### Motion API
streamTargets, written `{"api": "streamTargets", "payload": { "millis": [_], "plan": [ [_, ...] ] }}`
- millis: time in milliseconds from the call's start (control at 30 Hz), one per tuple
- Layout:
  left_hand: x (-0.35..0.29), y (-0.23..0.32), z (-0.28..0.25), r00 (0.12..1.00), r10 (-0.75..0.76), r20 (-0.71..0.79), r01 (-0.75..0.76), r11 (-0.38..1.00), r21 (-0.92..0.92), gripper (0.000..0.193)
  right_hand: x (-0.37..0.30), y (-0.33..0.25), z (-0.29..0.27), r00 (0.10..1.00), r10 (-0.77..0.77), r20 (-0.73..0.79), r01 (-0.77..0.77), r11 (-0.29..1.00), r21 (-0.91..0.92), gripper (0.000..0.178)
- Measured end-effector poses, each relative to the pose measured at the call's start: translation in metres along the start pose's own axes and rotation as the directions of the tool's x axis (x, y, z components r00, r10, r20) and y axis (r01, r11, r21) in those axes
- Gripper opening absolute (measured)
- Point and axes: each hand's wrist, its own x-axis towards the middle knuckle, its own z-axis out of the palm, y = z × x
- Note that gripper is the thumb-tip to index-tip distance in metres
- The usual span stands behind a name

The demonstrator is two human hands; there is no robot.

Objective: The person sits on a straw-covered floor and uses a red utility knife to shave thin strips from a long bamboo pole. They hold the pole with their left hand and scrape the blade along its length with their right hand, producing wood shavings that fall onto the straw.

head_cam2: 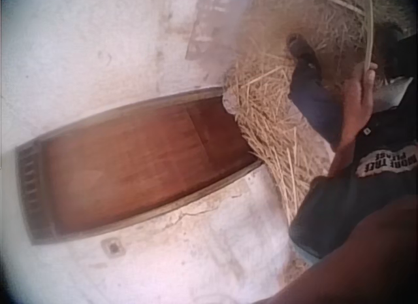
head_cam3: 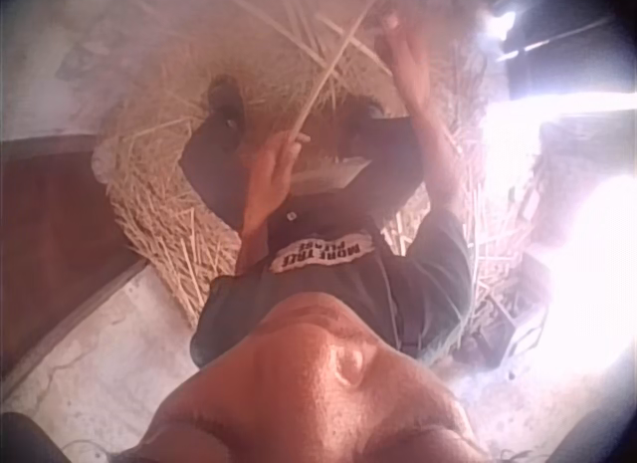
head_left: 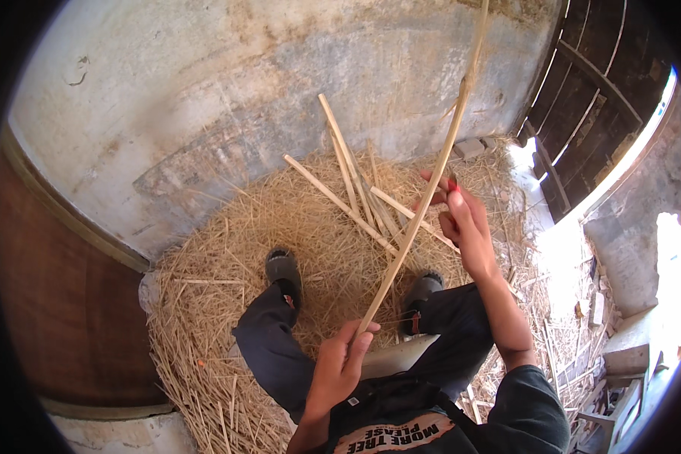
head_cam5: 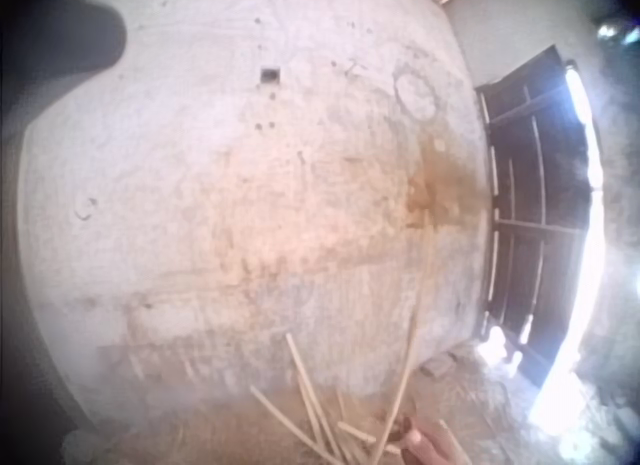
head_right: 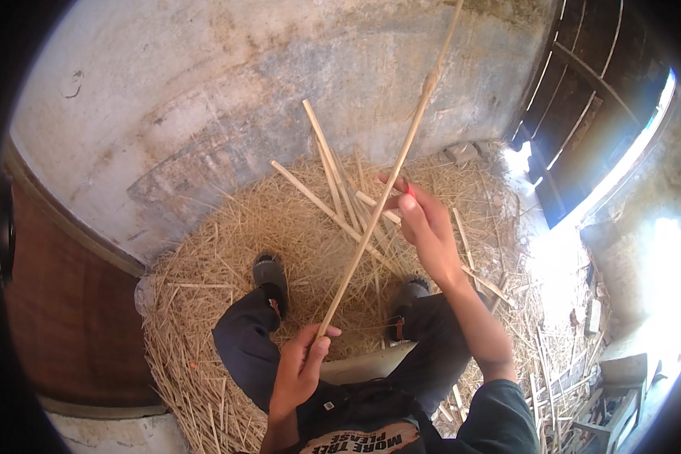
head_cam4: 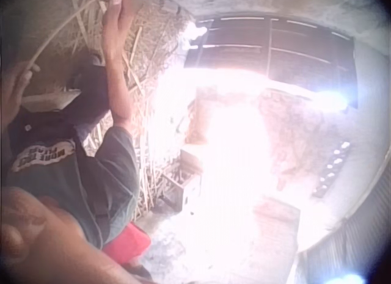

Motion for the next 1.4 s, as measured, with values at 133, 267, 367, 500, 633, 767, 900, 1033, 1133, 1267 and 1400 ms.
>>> {"api": "streamTargets", "payload": {
  "millis": [133, 267, 367, 500, 633, 767, 900, 1033, 1133, 1267, 1400],
  "plan": [
    [0.001, 0.005, 0.008, 0.998, 0.053, -0.014, -0.054, 0.996, -0.074, 0.036, -0.041, 0.039, 0.008, 0.963, -0.269, -0.007, 0.261, 0.939, -0.224, 0.041],
    [0.005, 0.009, 0.008, 0.994, 0.063, -0.093, -0.067, 0.997, -0.048, 0.032, -0.070, 0.027, 0.022, 0.849, -0.447, 0.281, 0.528, 0.720, -0.451, 0.038],
    [0.007, 0.022, 0.011, 0.986, 0.067, -0.153, -0.069, 0.998, -0.013, 0.032, -0.077, 0.022, 0.028, 0.814, -0.473, 0.336, 0.579, 0.633, -0.514, 0.038],
    [0.009, 0.025, 0.016, 0.978, 0.100, -0.182, -0.103, 0.995, -0.008, 0.035, -0.078, 0.023, 0.033, 0.787, -0.519, 0.332, 0.612, 0.594, -0.522, 0.039],
    [0.008, 0.026, 0.017, 0.976, 0.096, -0.197, -0.101, 0.995, -0.011, 0.033, -0.082, 0.019, 0.037, 0.792, -0.499, 0.352, 0.609, 0.597, -0.522, 0.039],
    [0.008, 0.023, 0.016, 0.967, 0.108, -0.230, -0.117, 0.993, -0.027, 0.033, -0.084, 0.013, 0.042, 0.781, -0.509, 0.362, 0.621, 0.565, -0.544, 0.036],
    [0.010, 0.024, 0.016, 0.949, 0.153, -0.276, -0.155, 0.988, 0.015, 0.031, -0.087, 0.011, 0.046, 0.784, -0.524, 0.334, 0.612, 0.556, -0.563, 0.035],
    [0.009, 0.031, 0.016, 0.945, 0.138, -0.298, -0.145, 0.989, -0.003, 0.027, -0.085, 0.008, 0.045, 0.780, -0.526, 0.338, 0.610, 0.524, -0.593, 0.035],
    [0.009, 0.028, 0.016, 0.944, 0.140, -0.300, -0.146, 0.989, 0.001, 0.025, -0.085, 0.010, 0.045, 0.784, -0.536, 0.315, 0.601, 0.526, -0.602, 0.035],
    [0.009, 0.023, 0.015, 0.946, 0.146, -0.289, -0.133, 0.989, 0.065, 0.022, -0.084, 0.012, 0.043, 0.775, -0.540, 0.328, 0.610, 0.507, -0.609, 0.037],
    [0.007, 0.021, 0.015, 0.945, 0.154, -0.290, -0.140, 0.988, 0.066, 0.022, -0.083, 0.011, 0.042, 0.769, -0.547, 0.330, 0.617, 0.500, -0.608, 0.038]
  ]
}}
